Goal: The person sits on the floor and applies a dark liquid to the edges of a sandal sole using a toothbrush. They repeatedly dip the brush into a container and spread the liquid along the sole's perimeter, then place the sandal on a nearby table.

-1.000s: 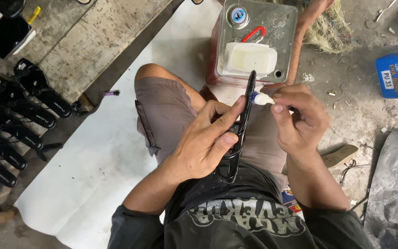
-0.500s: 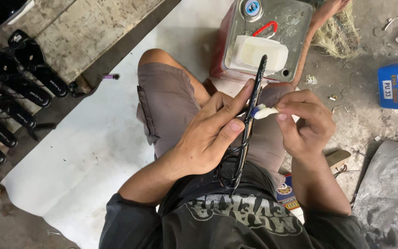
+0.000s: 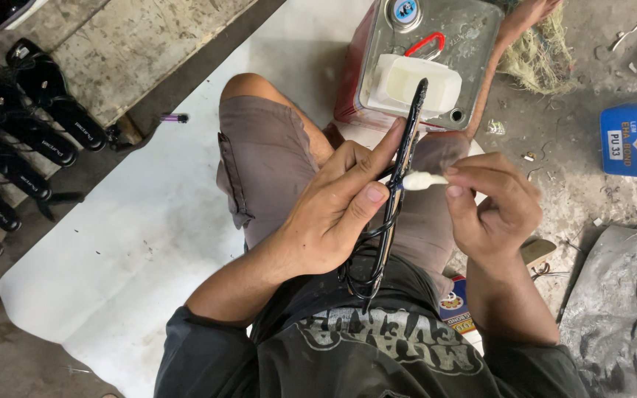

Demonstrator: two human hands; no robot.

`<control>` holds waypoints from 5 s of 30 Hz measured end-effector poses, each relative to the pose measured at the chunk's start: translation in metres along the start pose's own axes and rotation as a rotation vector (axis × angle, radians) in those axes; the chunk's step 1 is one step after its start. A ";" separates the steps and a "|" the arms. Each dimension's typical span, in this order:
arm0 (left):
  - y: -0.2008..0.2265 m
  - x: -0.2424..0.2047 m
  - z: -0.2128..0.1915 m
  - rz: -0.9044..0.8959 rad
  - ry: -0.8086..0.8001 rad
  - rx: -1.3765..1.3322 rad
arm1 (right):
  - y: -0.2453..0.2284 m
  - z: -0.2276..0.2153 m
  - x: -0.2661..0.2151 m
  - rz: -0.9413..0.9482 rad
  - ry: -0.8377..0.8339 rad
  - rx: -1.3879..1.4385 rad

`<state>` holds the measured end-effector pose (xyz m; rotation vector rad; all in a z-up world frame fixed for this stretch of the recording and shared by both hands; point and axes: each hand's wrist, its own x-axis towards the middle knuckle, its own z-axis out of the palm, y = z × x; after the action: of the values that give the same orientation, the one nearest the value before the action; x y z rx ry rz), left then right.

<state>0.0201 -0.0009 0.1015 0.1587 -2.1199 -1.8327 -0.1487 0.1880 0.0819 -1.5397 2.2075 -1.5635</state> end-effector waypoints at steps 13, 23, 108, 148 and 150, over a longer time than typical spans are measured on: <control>-0.005 -0.002 -0.002 0.021 0.036 0.031 | 0.005 0.009 -0.005 -0.051 -0.075 0.136; -0.008 -0.003 -0.002 0.017 0.040 0.051 | 0.020 -0.001 -0.012 -0.058 -0.083 0.184; -0.137 -0.032 0.022 -0.474 0.055 -1.344 | 0.131 -0.013 0.020 0.036 -0.225 -0.646; -0.102 -0.013 -0.004 -0.205 -0.076 -0.709 | -0.014 0.002 -0.029 0.175 -0.272 0.151; -0.100 -0.012 -0.004 -0.267 -0.062 -0.688 | -0.014 0.000 -0.029 0.174 -0.280 0.150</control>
<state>0.0191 -0.0177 0.0019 0.2222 -1.4333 -2.6336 -0.1244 0.2092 0.0779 -1.3862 1.9658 -1.3384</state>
